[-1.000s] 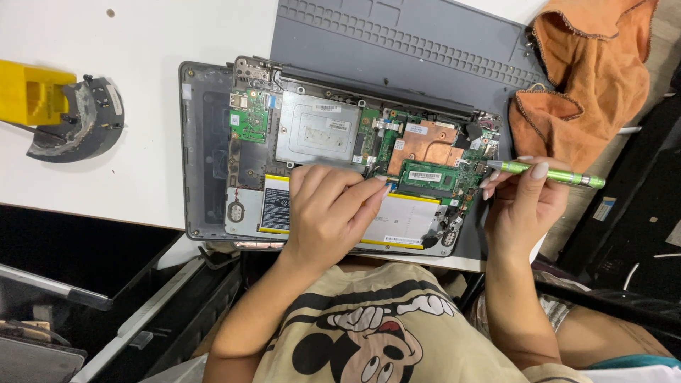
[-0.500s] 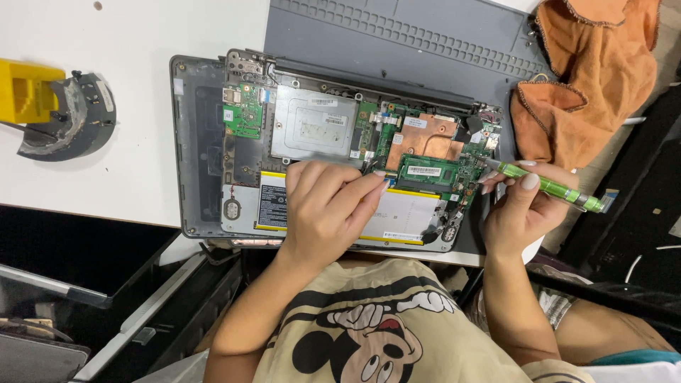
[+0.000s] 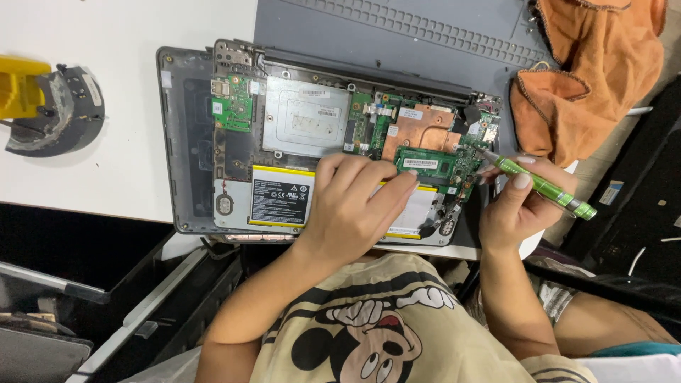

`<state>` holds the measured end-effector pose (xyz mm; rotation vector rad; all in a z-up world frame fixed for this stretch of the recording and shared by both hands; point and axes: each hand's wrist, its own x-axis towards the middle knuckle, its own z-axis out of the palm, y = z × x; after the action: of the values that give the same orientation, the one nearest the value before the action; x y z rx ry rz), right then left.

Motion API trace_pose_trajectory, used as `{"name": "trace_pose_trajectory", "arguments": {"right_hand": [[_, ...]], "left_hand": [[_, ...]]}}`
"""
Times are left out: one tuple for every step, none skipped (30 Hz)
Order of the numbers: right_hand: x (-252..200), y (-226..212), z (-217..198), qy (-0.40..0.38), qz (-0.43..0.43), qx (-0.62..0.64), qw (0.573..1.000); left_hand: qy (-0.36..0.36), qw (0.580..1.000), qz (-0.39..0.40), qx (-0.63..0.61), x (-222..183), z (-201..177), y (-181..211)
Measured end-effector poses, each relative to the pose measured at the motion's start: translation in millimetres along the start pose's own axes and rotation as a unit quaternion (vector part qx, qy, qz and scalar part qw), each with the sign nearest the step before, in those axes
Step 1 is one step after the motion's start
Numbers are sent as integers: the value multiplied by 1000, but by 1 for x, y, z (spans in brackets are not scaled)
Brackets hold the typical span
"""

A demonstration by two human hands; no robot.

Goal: Reassembling internal components of a laptop including the heatsink and ribbon cables using a precision screwdriver

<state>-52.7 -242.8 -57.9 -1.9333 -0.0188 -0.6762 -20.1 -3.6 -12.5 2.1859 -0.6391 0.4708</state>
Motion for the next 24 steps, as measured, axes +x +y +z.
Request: {"name": "trace_pose_trajectory", "arguments": {"right_hand": [[0,0,0,-1,4,-1,1000],[0,0,1,4,-1,-4,1000],[0,1,1,9,-5,-8,1000],[0,1,0,11,-5,-9,1000],[0,2,0,8,-5,-11,1000],[-1,2,-1,4,-3,-14,1000],[-1,2,-1,5,-1,-15,1000],[-1,2,-1,10,-1,-10,1000],[-1,2,0,15,0,-5,1000],[-2,3,0,17,0,-4,1000],[-2,4,0,19,0,-2,1000],[-2,4,-1,21,0,0,1000],[-2,4,-1,23,1,0,1000],[-2,3,0,19,3,3,1000],[-1,3,0,15,5,5,1000],[-1,3,0,16,5,6,1000],[-1,2,0,14,8,13,1000],[0,2,1,12,10,21,1000],[-1,3,0,13,10,22,1000],[-2,4,0,17,21,27,999],[-3,5,-1,21,32,32,999],[-2,4,0,21,32,33,999],[-1,2,1,22,32,41,998],[1,2,3,23,31,49,998]], "left_hand": [[-3,1000,-3,-1,1,2,2],[-13,1000,6,12,3,4,3],[-22,999,15,24,5,6,4],[-24,999,17,24,8,7,5],[-35,998,22,39,10,9,6],[-47,997,25,55,12,11,7],[-50,997,25,53,13,13,8],[-55,996,35,57,14,14,9],[-60,995,45,60,16,16,10],[-61,995,47,61,17,17,11],[-59,995,49,62,19,18,12],[-56,995,51,62,20,19,13],[-58,995,52,62,20,20,13],[-61,994,52,69,20,21,13],[-65,994,52,75,20,22,13],[-66,994,54,76,20,22,13],[-74,992,53,84,20,22,13],[-82,991,54,93,20,22,13],[-82,991,55,94,20,23,13],[-84,990,56,95,20,23,13],[-86,990,57,97,19,24,14],[-87,990,57,98,20,24,14],[-86,990,56,102,20,24,15],[-84,989,56,105,21,24,16]]}}
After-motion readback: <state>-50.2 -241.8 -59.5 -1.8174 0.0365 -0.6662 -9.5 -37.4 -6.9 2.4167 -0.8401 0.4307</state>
